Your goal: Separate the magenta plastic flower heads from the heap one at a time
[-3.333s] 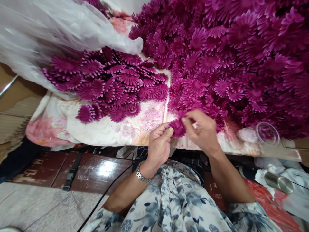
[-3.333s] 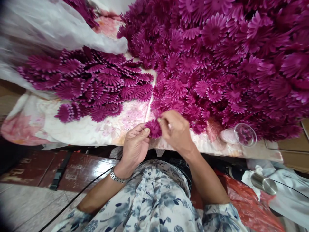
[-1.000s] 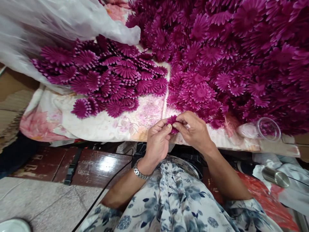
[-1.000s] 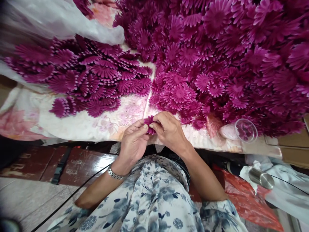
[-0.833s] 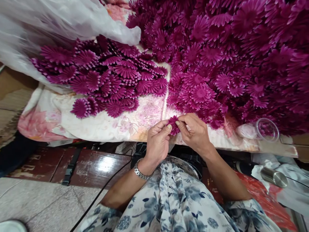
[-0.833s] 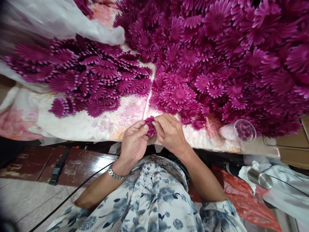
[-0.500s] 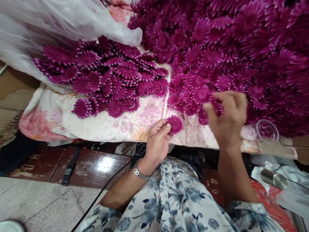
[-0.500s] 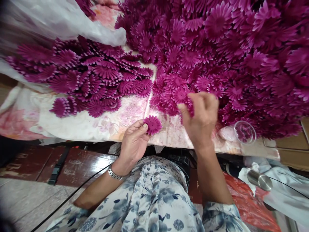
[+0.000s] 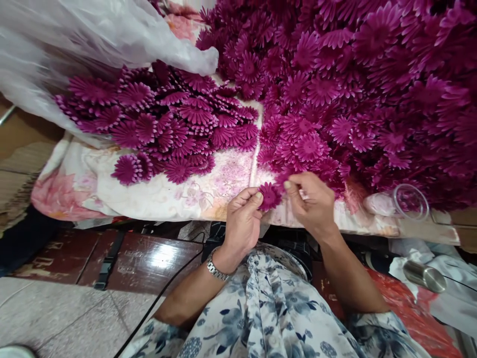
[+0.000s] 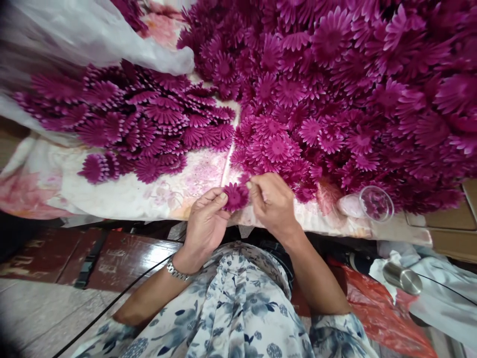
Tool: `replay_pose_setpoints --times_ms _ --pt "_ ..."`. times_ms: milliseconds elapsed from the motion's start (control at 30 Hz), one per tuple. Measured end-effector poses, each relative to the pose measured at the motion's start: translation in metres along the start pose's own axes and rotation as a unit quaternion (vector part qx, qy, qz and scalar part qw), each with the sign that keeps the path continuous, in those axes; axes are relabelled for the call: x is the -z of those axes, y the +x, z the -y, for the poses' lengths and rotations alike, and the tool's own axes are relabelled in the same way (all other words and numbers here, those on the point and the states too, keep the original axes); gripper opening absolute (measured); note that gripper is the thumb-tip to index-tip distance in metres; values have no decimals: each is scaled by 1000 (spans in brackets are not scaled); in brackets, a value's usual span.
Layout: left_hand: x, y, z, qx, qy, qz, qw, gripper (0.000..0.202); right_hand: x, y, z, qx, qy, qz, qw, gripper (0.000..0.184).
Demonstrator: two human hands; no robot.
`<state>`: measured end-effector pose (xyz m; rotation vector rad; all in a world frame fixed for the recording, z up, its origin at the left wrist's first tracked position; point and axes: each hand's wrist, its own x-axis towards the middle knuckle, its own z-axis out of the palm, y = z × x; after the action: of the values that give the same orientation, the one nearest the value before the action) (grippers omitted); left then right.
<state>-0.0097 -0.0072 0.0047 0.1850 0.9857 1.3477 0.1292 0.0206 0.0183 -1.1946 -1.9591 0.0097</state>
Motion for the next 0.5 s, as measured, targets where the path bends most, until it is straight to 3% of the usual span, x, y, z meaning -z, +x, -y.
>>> replay_pose_setpoints --times_ms 100,200,300,400,500 --pt "2 0 -2 7 2 -7 1000 21 18 14 -19 -17 -148 -70 986 7" --pt "4 0 -3 16 2 16 1000 17 33 22 -28 -26 -234 -58 970 18" --pt "2 0 -2 16 8 28 999 17 30 12 -17 -13 -167 -38 985 16" --pt "-1 -4 -1 25 12 47 998 17 13 -7 -2 36 -49 25 998 10" --pt "-1 -8 0 11 15 79 997 20 0 -20 2 85 -46 15 995 14"
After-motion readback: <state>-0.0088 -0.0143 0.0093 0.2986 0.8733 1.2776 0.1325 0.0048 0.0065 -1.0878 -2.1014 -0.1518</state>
